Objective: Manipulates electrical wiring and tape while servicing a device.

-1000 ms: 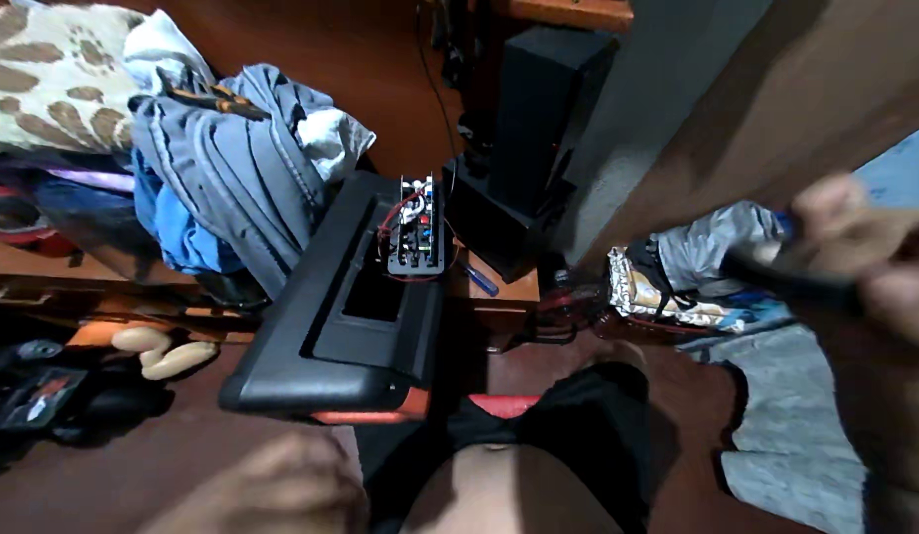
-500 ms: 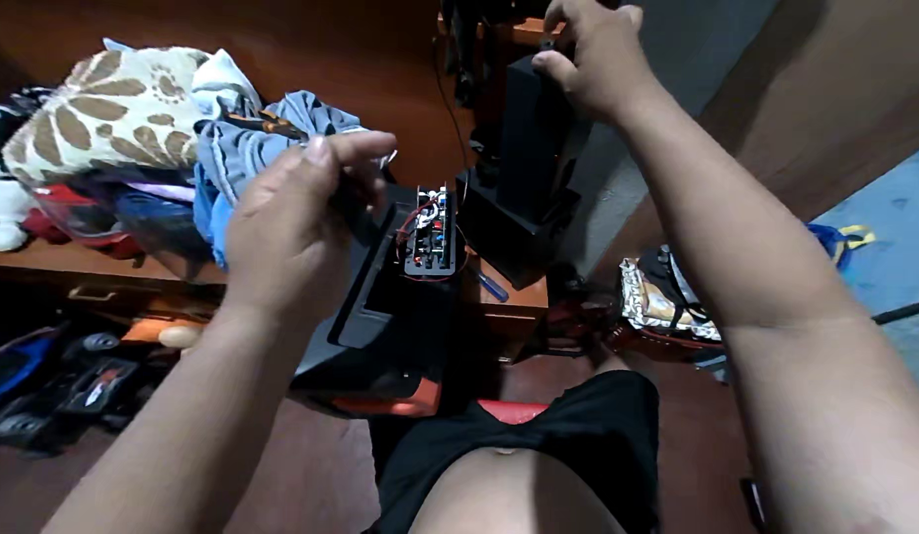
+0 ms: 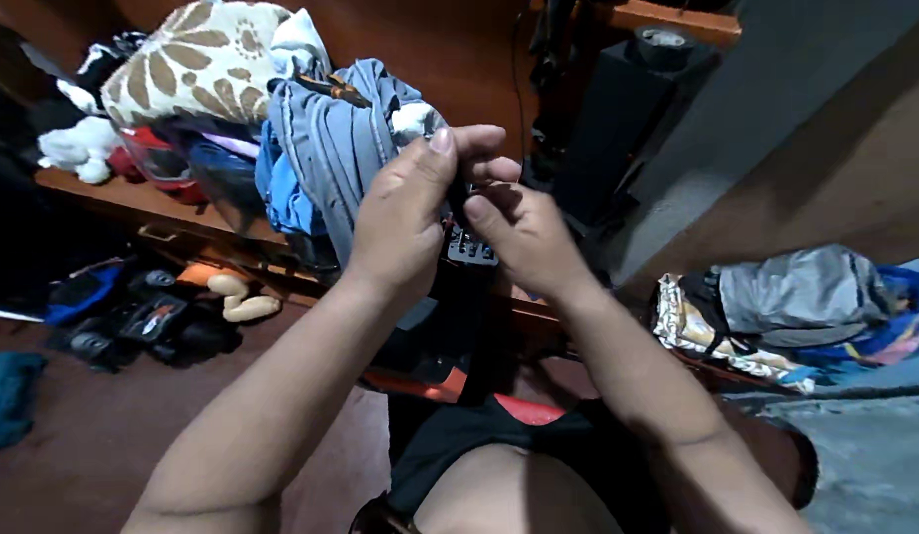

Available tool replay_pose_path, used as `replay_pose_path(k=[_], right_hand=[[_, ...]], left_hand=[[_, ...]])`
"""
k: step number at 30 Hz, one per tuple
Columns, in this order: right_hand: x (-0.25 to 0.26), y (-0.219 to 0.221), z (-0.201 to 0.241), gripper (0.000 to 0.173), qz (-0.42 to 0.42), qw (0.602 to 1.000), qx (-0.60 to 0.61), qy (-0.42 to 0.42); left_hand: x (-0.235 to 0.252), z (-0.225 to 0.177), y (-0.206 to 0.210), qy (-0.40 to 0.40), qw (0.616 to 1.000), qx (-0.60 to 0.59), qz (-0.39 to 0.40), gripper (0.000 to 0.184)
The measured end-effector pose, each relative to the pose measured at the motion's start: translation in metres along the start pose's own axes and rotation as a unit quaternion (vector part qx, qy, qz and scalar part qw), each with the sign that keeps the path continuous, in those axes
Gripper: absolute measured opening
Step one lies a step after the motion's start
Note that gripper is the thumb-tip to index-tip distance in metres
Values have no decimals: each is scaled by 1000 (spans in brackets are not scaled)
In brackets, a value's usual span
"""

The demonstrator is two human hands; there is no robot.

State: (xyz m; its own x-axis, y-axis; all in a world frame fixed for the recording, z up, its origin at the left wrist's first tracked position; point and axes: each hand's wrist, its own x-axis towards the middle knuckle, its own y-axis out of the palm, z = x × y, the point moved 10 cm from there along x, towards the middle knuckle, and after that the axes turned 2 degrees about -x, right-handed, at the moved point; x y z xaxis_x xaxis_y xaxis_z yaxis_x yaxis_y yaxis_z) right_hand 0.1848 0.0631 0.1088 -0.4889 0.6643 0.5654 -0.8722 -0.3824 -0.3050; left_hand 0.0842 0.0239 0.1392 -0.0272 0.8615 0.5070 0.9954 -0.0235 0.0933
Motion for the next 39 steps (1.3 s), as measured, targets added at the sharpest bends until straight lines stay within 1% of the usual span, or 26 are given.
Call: replay_pose_path(k=[1, 3, 5, 8, 12, 16, 19, 22, 24, 25, 26, 28, 29, 32, 34, 36, 39], right_hand=[[-1, 12, -7, 25, -6, 999, 50, 12], [-4, 26, -8, 32, -8, 996, 88, 6], [-14, 31, 2, 37, -9, 996, 86, -15], [-21, 30, 9, 37, -35, 996, 80, -34], [-29, 28, 3, 38, -68, 993, 95, -25], [-36, 28, 3, 37, -79, 991, 103, -11], [-41, 30, 4, 36, -85, 990, 112, -8], [-45, 31, 4, 36, -88, 991, 105, -8], [-47, 31, 3, 36, -84, 992, 96, -5], [-49, 30, 2, 36, -84, 992, 94, -6], [-51, 29, 1, 36, -82, 992, 98, -9], [-55, 23, 1, 35, -74, 991, 109, -21], [-57, 19, 1, 34, -67, 991, 113, -22], [-63, 14, -9, 31, -36, 987, 157, 12], [-66, 12, -19, 30, -26, 976, 209, 50], [-67, 5, -27, 27, -25, 968, 237, 81], [-64, -7, -31, 41, -10, 961, 251, 113]], left_hand=[[0, 3, 0, -10, 1000, 1, -7, 46], [2, 8, -7, -39, 998, 7, -42, 46], [4, 12, -19, -64, 995, 1, -82, 47], [3, 17, -32, -78, 989, -35, -122, 47], [5, 28, -33, -108, 979, -89, -148, 46], [10, 29, -37, -90, 980, -92, -150, 44], [13, 26, -42, -80, 978, -99, -166, 41], [14, 26, -46, -81, 974, -108, -182, 40], [13, 26, -50, -71, 976, -94, -184, 41], [13, 24, -51, -58, 981, -71, -173, 42], [14, 20, -50, -36, 988, -37, -145, 44], [14, 5, -46, 24, 996, 45, -70, 44], [13, -4, -43, 62, 994, 88, -35, 42], [3, -34, -26, 164, 968, 187, 38, 38], [-5, -48, -8, 204, 944, 249, 76, 36], [-11, -54, 9, 219, 924, 293, 110, 35], [-12, -49, 22, 225, 909, 323, 140, 35]])
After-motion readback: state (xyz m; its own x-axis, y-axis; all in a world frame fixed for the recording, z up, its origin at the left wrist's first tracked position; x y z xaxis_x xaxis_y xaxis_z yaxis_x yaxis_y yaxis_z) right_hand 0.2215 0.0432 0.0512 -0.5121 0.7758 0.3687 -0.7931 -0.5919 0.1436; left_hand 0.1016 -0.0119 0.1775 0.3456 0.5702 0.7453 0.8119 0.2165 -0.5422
